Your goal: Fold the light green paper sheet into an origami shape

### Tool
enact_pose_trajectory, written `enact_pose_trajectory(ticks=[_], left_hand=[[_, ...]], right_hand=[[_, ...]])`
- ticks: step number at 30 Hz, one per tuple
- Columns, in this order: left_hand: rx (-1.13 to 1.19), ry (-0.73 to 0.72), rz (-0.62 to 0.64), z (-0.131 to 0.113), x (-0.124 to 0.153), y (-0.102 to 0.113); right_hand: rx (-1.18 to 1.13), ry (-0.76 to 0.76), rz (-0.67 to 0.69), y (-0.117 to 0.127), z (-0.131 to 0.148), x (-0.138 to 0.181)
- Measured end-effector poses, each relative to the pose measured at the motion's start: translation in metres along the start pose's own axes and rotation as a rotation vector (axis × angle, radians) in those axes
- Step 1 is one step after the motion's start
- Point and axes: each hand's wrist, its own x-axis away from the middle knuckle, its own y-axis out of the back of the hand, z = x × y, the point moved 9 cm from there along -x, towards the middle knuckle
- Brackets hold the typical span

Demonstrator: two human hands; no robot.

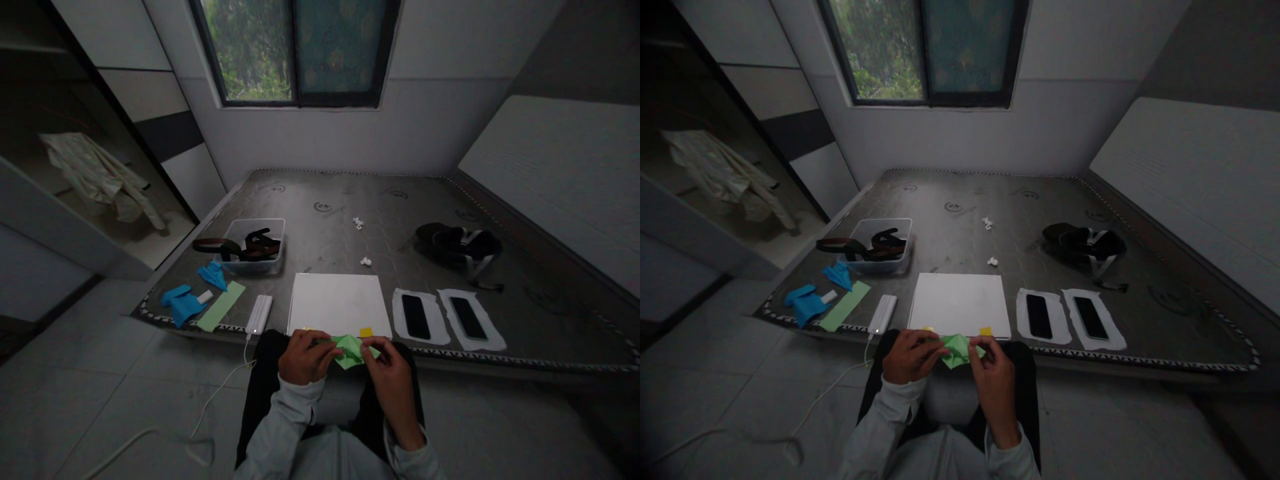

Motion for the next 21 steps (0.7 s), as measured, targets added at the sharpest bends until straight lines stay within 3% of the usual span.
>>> enact_pose_trajectory(ticks=[6,15,21], left_hand=[[-0.035,-0.112,0.105,-0.008,0.004,-0.019],[-0.107,-0.154,0.129,-0.010,0.001,-0.020],[-0.036,-0.172,0.167,-0.008,0.003,-0.028]], right_hand=[[-0.009,0.016,0.002,0.002,-0.007,-0.002],[0.053,0.028,0.020,0.001,-0.010,-0.002],[0.065,0.002,0.070,-0.005,-0.010,-0.002]])
